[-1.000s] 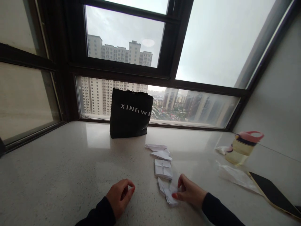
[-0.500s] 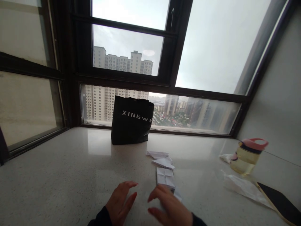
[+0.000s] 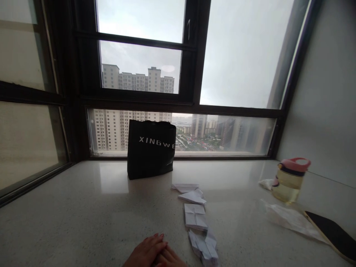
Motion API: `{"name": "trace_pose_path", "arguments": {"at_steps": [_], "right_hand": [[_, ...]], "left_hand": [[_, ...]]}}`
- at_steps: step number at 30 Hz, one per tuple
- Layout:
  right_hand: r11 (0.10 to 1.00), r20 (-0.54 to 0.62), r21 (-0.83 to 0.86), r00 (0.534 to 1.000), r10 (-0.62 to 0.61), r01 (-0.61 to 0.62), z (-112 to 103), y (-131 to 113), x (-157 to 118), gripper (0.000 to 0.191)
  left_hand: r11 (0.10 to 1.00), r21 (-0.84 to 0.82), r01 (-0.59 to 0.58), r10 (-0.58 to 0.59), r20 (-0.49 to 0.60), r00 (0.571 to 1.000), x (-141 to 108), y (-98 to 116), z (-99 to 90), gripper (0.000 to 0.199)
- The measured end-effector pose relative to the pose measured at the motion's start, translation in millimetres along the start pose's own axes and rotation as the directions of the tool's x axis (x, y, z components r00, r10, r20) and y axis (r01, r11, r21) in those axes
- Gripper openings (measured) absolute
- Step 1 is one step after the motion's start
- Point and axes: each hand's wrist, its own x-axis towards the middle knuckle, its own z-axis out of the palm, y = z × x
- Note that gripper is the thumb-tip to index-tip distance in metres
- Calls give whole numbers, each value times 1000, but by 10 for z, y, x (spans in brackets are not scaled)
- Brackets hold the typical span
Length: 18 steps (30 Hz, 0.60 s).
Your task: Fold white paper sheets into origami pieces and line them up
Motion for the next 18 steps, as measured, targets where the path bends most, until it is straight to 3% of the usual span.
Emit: {"name": "trace_pose_path", "arguments": {"at_steps": [4,8,13,18], "right_hand": [[985,-172,-165,982,-72,43,-77,-26,67,27],[972,-375,-232,920,-115,27,-26,-27,90,26],[975,-275,-220,956,-104,43,37,-36,74,26],[979,-262,-201,961,-88,35,-76,-65,114,30]], "left_hand": [[999,21,-34,34,-35,999,42,61,-112,44],[997,-22,78,-79,-48,996,79,129,-189,39],[999,-52,1,-7,-112,994,128,149,-241,38],[976,-106,191,-197,-46,979,194,316,-432,35]]}}
